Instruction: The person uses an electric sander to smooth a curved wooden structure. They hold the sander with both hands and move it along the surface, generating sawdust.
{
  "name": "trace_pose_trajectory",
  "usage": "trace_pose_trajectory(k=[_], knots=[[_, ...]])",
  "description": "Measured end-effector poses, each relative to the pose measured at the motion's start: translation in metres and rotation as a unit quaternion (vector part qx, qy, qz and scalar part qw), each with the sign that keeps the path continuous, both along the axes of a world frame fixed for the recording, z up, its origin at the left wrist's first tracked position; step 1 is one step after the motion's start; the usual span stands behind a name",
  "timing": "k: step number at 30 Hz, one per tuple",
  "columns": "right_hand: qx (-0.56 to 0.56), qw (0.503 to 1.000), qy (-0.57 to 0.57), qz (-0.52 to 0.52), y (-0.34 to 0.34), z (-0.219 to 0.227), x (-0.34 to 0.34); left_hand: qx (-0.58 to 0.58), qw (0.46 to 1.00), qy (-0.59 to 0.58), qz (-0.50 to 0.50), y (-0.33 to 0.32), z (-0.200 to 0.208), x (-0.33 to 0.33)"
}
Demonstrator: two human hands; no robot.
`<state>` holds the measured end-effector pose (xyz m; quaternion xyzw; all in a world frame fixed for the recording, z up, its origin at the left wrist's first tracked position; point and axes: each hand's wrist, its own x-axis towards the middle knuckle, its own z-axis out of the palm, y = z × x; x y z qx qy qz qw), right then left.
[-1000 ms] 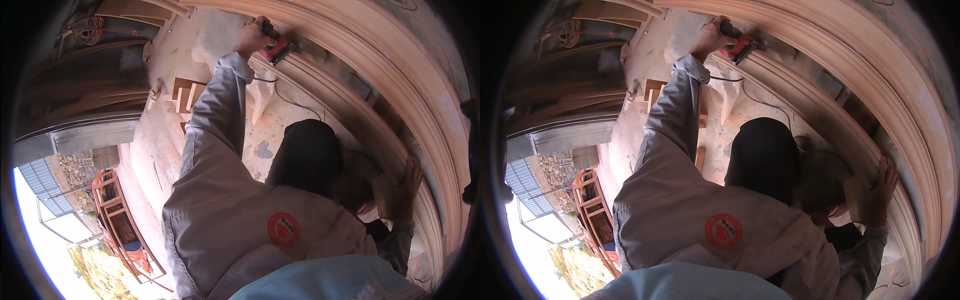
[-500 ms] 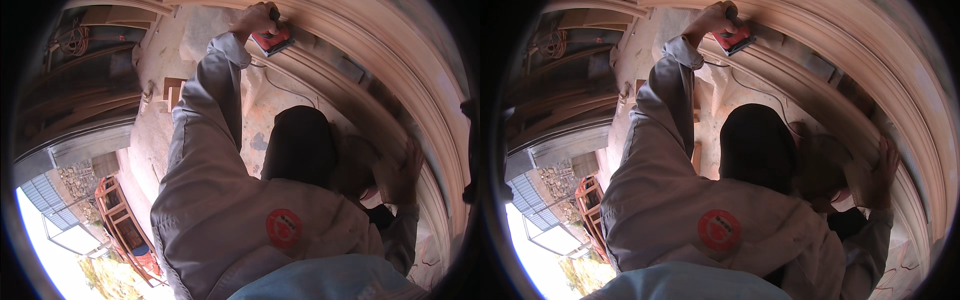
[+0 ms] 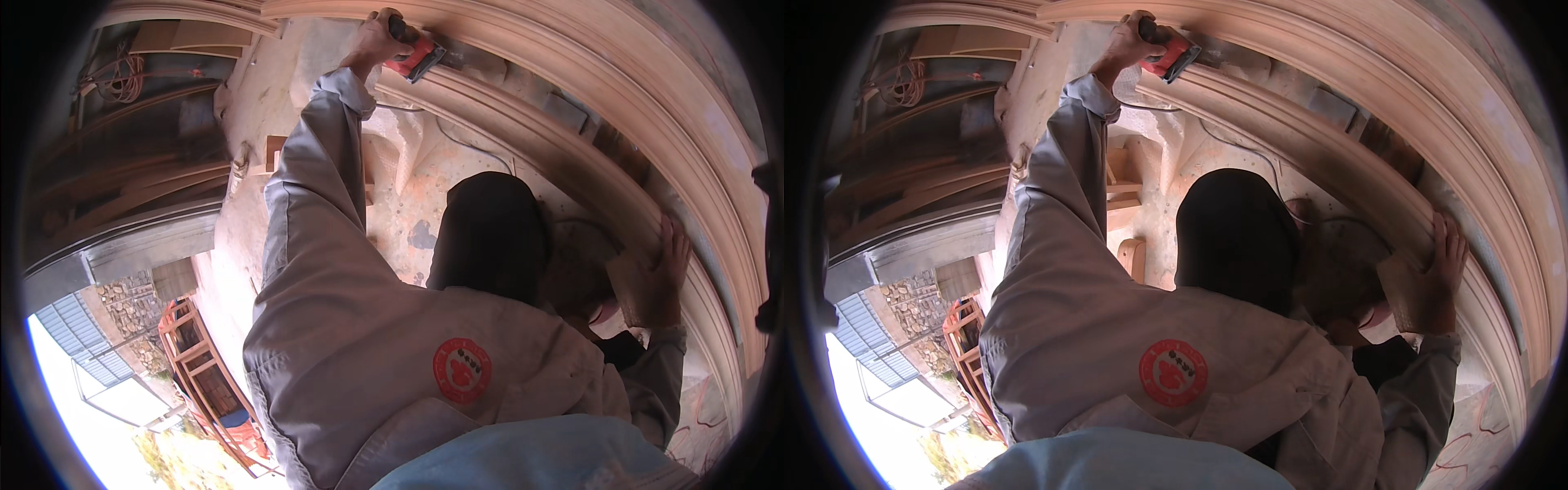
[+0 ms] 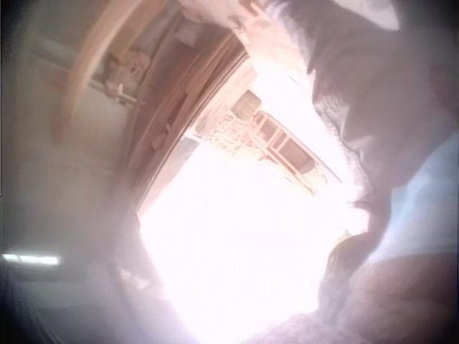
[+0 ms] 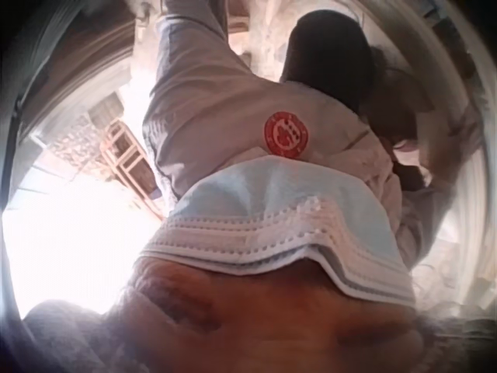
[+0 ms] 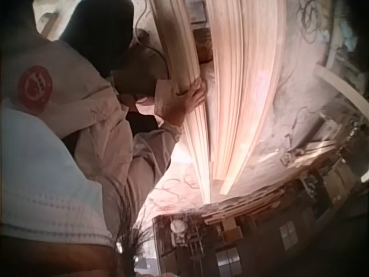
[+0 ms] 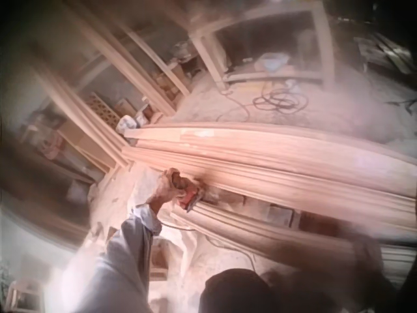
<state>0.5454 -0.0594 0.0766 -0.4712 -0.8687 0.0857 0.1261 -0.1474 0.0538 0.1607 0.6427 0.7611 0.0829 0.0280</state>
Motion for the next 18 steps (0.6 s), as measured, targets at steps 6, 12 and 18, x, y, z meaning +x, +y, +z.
trace_pose_trajectory(k=[6, 12, 18], knots=[[-0.011, 1.0, -0.018, -0.006, 0.001, 0.002, -0.001, 0.159, 0.978, -0.059, 0.121, -0.039, -0.016, -0.044], [-0.016, 1.0, -0.016, -0.007, 0.002, 0.001, -0.002, 0.229, 0.949, -0.094, 0.193, -0.058, -0.027, -0.03], [-0.017, 1.0, 0.018, 0.008, 0.002, 0.002, -0.001, 0.276, 0.939, -0.119, 0.168, -0.066, -0.036, 0.002]])
